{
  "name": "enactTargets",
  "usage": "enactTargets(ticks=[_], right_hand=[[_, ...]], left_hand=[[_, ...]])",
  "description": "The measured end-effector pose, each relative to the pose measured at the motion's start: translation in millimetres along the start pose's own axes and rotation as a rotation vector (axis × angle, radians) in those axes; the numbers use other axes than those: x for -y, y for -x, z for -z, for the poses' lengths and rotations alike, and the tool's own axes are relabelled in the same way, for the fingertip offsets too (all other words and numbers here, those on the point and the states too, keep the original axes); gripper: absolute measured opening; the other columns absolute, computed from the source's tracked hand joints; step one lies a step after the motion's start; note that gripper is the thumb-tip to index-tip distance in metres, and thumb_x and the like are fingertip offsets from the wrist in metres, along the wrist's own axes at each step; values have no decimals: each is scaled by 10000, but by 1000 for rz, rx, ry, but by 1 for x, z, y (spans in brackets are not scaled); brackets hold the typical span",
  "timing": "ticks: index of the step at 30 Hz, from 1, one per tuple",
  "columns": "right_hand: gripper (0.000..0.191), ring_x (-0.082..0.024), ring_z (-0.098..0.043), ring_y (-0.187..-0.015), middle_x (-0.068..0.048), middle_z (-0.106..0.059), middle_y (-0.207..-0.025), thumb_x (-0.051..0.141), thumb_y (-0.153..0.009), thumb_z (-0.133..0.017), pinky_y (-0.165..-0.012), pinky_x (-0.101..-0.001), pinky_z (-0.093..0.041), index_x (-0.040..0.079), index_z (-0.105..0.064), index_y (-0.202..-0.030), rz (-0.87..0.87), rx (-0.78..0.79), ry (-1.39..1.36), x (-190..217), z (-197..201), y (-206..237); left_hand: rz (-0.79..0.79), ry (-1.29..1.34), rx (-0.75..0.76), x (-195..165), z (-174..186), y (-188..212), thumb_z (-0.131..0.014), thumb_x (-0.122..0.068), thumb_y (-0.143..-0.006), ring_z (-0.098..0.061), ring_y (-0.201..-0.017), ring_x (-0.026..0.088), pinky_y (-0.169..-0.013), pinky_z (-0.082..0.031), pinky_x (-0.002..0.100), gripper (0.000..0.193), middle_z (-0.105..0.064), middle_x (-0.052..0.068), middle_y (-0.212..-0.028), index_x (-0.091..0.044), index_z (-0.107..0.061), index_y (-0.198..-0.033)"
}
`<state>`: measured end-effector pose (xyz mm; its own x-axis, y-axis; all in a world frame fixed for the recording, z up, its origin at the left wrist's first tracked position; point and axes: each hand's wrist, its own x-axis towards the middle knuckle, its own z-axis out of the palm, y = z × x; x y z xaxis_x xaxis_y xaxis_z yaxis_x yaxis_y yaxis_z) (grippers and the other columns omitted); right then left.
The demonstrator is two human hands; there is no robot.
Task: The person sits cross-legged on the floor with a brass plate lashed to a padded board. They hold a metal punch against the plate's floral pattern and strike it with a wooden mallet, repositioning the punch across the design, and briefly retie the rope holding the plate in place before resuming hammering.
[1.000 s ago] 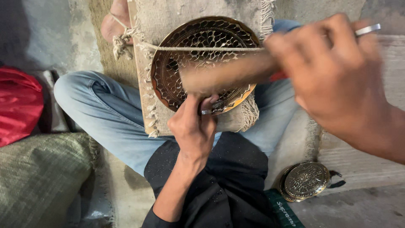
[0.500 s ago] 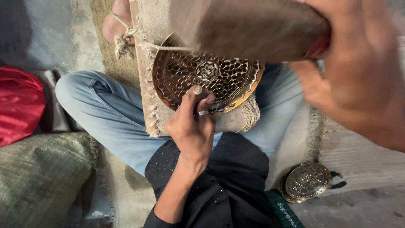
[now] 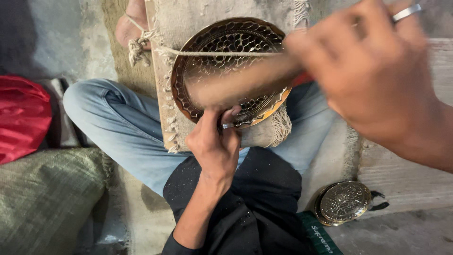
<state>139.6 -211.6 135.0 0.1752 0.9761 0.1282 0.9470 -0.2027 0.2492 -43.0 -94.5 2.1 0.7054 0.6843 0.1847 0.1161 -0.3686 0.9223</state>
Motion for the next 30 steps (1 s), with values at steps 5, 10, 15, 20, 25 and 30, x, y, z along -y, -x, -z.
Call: enactTargets(ticks=[5,10,15,20,25,30], right_hand=[[302,-218,-604,-999,-14,-635,-1071,78,-984,-833,-853,-398,-452,96,-697,-1254,28,-10,102,3,-2,0],[387,-209,-603,-1025,7,-652,-1113,86,-915,-815,-851,-387,-423,127,-721,-1288,0,20,84,1,-6,6],[403,-171,-604,-1057,47,-652,-1117,106,-890,-788,-845,-341,-397,160,-729,-1285,-11,53,153,3,-15,14],[391,-195,-576,-1077,-8,-629,-1174,29,-952,-733,-893,-324,-425,90,-686,-1335,-88,2,-92,4,-22,17],[462,-232,-603,-1072,-49,-640,-1163,61,-865,-762,-877,-357,-440,66,-692,-1322,-158,80,-165,6,-18,16],[325,-185,-599,-1046,22,-653,-1122,71,-934,-764,-821,-358,-374,119,-719,-1252,-46,22,63,8,-16,13]], left_hand=[[0,19,-2,1,0,-1,-561,112,-936,-797,-916,220,-785,-600,302,288,-761,124,-993,15,-606,-1203],[8,57,-1,2,0,0,-544,106,-938,-794,-930,226,-786,-603,309,296,-753,139,-986,31,-604,-1217],[4,-25,11,4,1,-2,-618,70,-954,-760,-794,246,-705,-565,336,138,-744,137,-902,-4,-645,-1066],[-14,54,13,1,2,-2,-564,70,-988,-775,-869,258,-757,-583,339,193,-734,136,-966,16,-627,-1162],[-31,64,14,-1,3,-3,-556,78,-979,-774,-884,262,-758,-584,341,225,-718,137,-963,26,-626,-1187],[-32,-13,52,1,5,-3,-560,101,-874,-725,-769,275,-696,-551,357,247,-711,139,-899,-1,-663,-1074]])
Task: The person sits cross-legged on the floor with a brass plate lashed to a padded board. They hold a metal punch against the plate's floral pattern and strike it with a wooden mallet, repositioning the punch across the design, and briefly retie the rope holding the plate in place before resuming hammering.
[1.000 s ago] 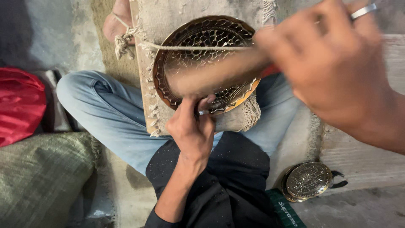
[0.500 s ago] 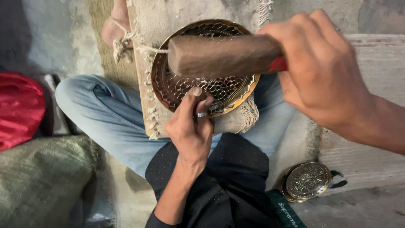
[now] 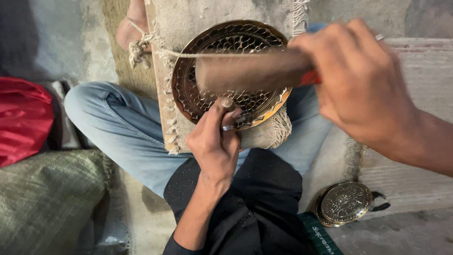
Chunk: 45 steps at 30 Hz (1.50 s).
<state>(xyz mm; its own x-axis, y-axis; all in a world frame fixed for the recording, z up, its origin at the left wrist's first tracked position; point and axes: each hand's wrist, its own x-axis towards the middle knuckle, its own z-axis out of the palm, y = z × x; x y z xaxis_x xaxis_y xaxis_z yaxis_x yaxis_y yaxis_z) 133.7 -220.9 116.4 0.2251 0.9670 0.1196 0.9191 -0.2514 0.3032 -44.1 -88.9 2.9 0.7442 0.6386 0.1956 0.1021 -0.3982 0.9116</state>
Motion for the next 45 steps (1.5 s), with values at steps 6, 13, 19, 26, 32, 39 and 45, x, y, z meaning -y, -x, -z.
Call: enactTargets(ticks=[6,13,19,26,32,39,45], right_hand=[[442,-238,-610,-1037,-36,-642,-1128,19,-836,-773,-804,-392,-455,94,-691,-1264,-57,16,-131,0,1,-1],[592,-290,-610,-1067,-102,-626,-1176,-42,-778,-734,-792,-407,-500,94,-653,-1348,-110,34,-267,0,1,3],[504,-229,-606,-993,-43,-631,-1086,20,-852,-775,-739,-368,-456,109,-676,-1338,-51,21,-20,-1,-5,12],[498,-253,-586,-993,-90,-596,-1096,17,-947,-819,-853,-383,-466,62,-638,-1409,-73,3,-227,-11,15,0],[519,-243,-619,-969,-58,-620,-1081,35,-812,-866,-800,-397,-490,91,-662,-1286,82,-61,10,-13,27,-7],[372,-247,-635,-994,-44,-627,-1077,40,-901,-783,-838,-433,-503,89,-702,-1261,0,4,-60,-8,15,-8],[347,-198,-622,-931,-2,-633,-1022,61,-896,-818,-779,-408,-481,111,-710,-1222,54,-66,110,-3,14,-7]], left_hand=[[1,-13,-5,1,1,1,-571,114,-862,-711,-753,271,-690,-544,358,285,-698,138,-888,-14,-662,-1099],[-48,24,11,4,2,2,-535,123,-832,-727,-806,286,-725,-566,365,353,-707,143,-948,-4,-639,-1144],[-63,0,21,6,1,2,-539,114,-788,-724,-818,292,-734,-566,366,392,-714,136,-947,-1,-622,-1153],[34,27,-69,2,-3,5,-573,124,-900,-795,-944,236,-808,-600,308,365,-750,142,-1012,12,-640,-1241],[32,21,-42,1,-1,2,-529,126,-795,-773,-898,238,-814,-595,311,419,-735,145,-967,20,-635,-1186],[6,-40,-63,-1,-2,0,-566,131,-879,-759,-852,243,-772,-569,312,335,-738,142,-943,32,-639,-1191],[-2,-17,-62,-1,0,0,-553,125,-869,-778,-895,251,-791,-588,308,337,-734,149,-973,37,-622,-1186]])
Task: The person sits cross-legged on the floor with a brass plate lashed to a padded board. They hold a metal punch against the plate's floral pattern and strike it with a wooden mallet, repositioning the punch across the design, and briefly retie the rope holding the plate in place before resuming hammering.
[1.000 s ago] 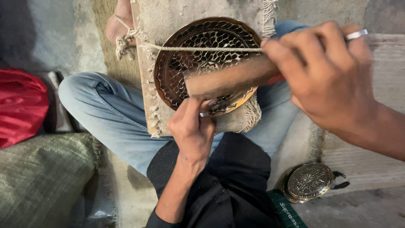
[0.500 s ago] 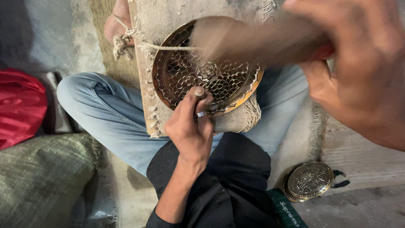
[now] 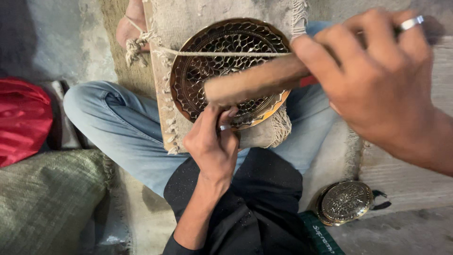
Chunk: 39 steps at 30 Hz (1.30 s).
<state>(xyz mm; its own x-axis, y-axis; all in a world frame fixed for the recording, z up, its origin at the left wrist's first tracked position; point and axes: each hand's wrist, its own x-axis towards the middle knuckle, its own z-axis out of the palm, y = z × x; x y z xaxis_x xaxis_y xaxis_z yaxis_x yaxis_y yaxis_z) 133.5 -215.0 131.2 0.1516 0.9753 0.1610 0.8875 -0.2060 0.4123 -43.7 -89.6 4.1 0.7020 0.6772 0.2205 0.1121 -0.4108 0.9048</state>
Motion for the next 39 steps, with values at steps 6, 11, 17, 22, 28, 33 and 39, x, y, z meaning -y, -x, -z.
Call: enactTargets(ticks=[6,11,17,22,28,33,39], right_hand=[[394,-220,-617,-919,-5,-643,-1044,49,-871,-792,-751,-407,-447,135,-708,-1247,-46,44,-70,1,-4,2],[526,-282,-609,-1060,-62,-651,-1143,4,-833,-744,-825,-380,-433,127,-713,-1344,-175,176,-257,6,-3,4],[368,-203,-594,-988,7,-639,-1058,69,-940,-803,-808,-388,-397,109,-699,-1291,-58,47,-41,8,-7,10],[579,-287,-643,-917,-52,-667,-995,-6,-778,-863,-721,-435,-467,98,-666,-1313,-107,115,-87,9,-10,17],[647,-165,-662,-1132,-65,-625,-1197,125,-863,-734,-963,-320,-578,5,-396,-1402,-703,188,-1255,-11,-10,25],[664,-147,-691,-896,-116,-667,-1037,95,-941,-697,-810,-288,-575,20,-438,-1548,-717,290,-1226,-21,0,48],[479,-264,-661,-871,-223,-644,-1048,46,-899,-778,-779,-342,-540,-59,-545,-1304,-370,122,-652,-16,-3,51]], left_hand=[[48,-6,21,1,1,0,-566,115,-897,-758,-837,255,-753,-573,326,285,-719,138,-918,4,-655,-1144],[5,7,25,0,3,0,-564,104,-916,-746,-850,270,-769,-569,348,265,-717,134,-937,-9,-645,-1142],[31,7,44,4,3,2,-548,116,-858,-761,-843,257,-766,-579,329,307,-717,147,-926,18,-648,-1132],[3,-20,32,5,0,1,-576,173,-828,-775,-886,236,-751,-589,297,385,-746,156,-993,55,-639,-1189],[23,382,168,1,20,-14,-520,224,-927,-789,-987,172,-889,-637,223,371,-752,139,-1129,27,-576,-1237],[36,245,345,9,19,-28,-552,203,-873,-799,-1025,195,-858,-640,262,404,-761,143,-1090,10,-615,-1223],[-102,35,324,15,15,-24,-597,155,-821,-780,-937,241,-763,-607,336,451,-749,139,-1022,-21,-655,-1231]])
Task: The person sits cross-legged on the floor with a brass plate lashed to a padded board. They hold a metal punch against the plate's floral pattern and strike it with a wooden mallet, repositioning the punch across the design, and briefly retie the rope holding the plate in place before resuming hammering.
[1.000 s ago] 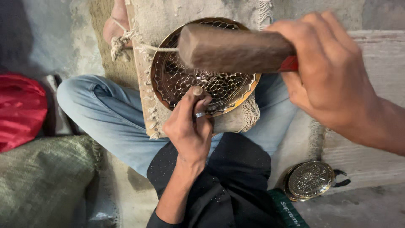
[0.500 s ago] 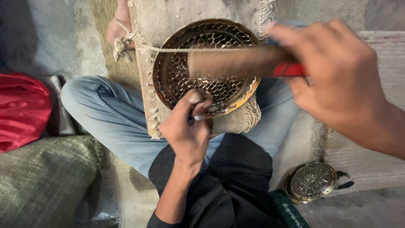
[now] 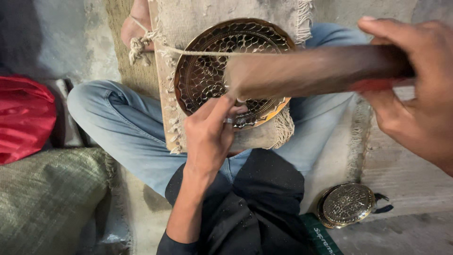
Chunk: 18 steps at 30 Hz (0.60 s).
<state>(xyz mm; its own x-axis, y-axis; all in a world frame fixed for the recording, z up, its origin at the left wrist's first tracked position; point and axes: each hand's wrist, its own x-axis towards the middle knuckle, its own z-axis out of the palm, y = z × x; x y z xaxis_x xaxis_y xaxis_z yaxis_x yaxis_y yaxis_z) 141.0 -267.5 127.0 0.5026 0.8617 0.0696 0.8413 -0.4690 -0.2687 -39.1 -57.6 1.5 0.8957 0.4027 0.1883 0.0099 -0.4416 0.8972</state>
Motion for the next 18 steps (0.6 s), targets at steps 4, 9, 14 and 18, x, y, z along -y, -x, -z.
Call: enactTargets(ticks=[4,9,14,18], right_hand=[[578,-288,-632,-834,-183,-599,-991,43,-858,-814,-737,-392,-512,-66,-544,-1357,-20,-81,124,8,-1,-7],[639,-288,-652,-995,-163,-588,-1138,-52,-848,-767,-844,-391,-538,51,-575,-1449,24,38,103,9,-3,-10],[622,-331,-657,-1003,-164,-597,-1086,-73,-746,-762,-839,-416,-551,42,-613,-1339,50,56,192,4,-11,-8],[589,-307,-668,-1000,-136,-608,-1072,-63,-735,-765,-825,-409,-552,59,-635,-1296,65,23,252,7,-13,-9]], left_hand=[[-16,-25,-25,1,0,0,-603,143,-835,-778,-935,242,-759,-601,341,456,-733,132,-1004,-16,-644,-1260],[-20,72,-20,0,1,0,-541,169,-813,-794,-982,236,-781,-623,317,498,-740,138,-1056,1,-618,-1276],[23,0,-25,0,0,0,-582,161,-838,-802,-930,207,-750,-622,308,421,-755,104,-981,-32,-663,-1204],[35,11,-33,0,-1,0,-594,154,-850,-803,-941,205,-743,-615,311,395,-750,104,-988,-43,-656,-1187]])
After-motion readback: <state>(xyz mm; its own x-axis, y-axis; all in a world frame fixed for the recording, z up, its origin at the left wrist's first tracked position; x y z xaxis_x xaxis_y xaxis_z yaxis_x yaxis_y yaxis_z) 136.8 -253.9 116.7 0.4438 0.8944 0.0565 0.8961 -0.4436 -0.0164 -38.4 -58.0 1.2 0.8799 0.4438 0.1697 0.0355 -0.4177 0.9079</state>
